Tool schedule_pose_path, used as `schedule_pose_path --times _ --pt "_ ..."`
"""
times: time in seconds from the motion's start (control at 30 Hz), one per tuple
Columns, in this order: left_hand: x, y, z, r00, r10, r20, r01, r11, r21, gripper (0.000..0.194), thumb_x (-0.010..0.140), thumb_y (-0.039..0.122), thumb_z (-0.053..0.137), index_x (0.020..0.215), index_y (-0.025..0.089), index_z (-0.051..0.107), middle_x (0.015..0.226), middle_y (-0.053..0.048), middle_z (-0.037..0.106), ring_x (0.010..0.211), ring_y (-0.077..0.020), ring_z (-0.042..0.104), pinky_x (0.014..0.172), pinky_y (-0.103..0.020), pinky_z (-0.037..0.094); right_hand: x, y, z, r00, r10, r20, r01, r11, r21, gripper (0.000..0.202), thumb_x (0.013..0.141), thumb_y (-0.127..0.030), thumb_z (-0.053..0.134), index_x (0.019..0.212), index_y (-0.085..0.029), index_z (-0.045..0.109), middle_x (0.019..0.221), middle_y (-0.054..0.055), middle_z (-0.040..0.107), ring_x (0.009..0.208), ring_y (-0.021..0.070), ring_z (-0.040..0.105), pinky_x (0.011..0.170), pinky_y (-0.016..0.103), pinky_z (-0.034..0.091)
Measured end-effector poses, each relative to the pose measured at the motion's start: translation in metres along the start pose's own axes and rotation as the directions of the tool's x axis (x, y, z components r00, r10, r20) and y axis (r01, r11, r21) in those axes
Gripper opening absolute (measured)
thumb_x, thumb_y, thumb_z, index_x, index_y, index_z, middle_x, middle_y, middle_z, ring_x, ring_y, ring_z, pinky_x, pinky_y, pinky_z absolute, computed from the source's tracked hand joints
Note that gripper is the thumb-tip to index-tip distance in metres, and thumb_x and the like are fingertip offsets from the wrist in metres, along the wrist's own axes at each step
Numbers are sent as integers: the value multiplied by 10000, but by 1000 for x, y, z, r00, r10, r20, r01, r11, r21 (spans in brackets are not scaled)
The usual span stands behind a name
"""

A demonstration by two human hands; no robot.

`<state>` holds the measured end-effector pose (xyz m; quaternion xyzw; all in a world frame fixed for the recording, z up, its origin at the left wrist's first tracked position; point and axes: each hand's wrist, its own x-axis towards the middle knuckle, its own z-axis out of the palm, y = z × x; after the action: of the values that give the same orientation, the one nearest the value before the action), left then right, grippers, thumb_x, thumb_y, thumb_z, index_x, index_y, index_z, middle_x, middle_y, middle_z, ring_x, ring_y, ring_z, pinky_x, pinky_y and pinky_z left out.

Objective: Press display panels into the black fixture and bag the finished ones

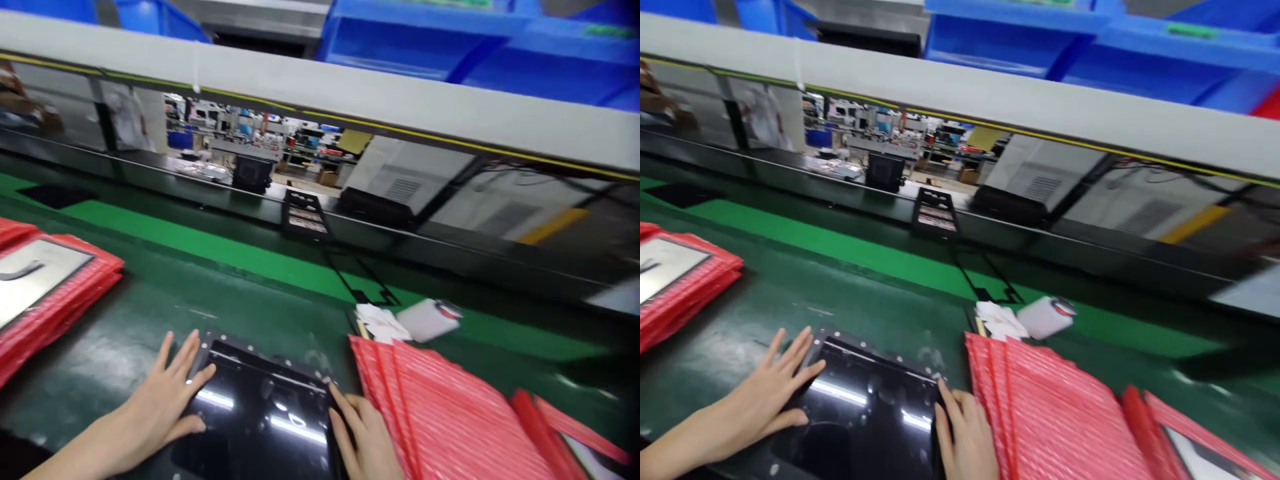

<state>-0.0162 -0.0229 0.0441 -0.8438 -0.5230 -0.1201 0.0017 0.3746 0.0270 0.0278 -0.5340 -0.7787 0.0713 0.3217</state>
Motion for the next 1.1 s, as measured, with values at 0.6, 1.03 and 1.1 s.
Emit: schedule_pose_path --times 0.6,1.03,1.1 --pt "27 -2 40 981 -24 -192 61 980 192 810 841 654 558 1456 141 441 1581 -208 278 1457 -461 205 1131 -710 154 7 -14 6 959 -228 170 283 836 -471 778 817 -23 416 1550 -154 193 964 77 627 797 246 549 666 377 476" --pt "26 5 32 976 -107 -189 134 981 138 760 928 641 382 1443 85 449 1578 -213 286 1480 -436 147 1146 -703 103 -24 -52 -2 982 -20 187 42 992 -119 667 855 42 343 1422 -281 481 963 48 578 898 207 553 767 368 510" --pt "26 4 30 978 -113 -176 137 982 130 748 943 629 363 1494 123 383 1590 -186 273 1484 -420 146 1145 -704 87 -38 -50 -5 987 -30 158 29 1000 12 637 887 17 333 1379 -335 534 939 34 548 878 184 557 769 338 506"
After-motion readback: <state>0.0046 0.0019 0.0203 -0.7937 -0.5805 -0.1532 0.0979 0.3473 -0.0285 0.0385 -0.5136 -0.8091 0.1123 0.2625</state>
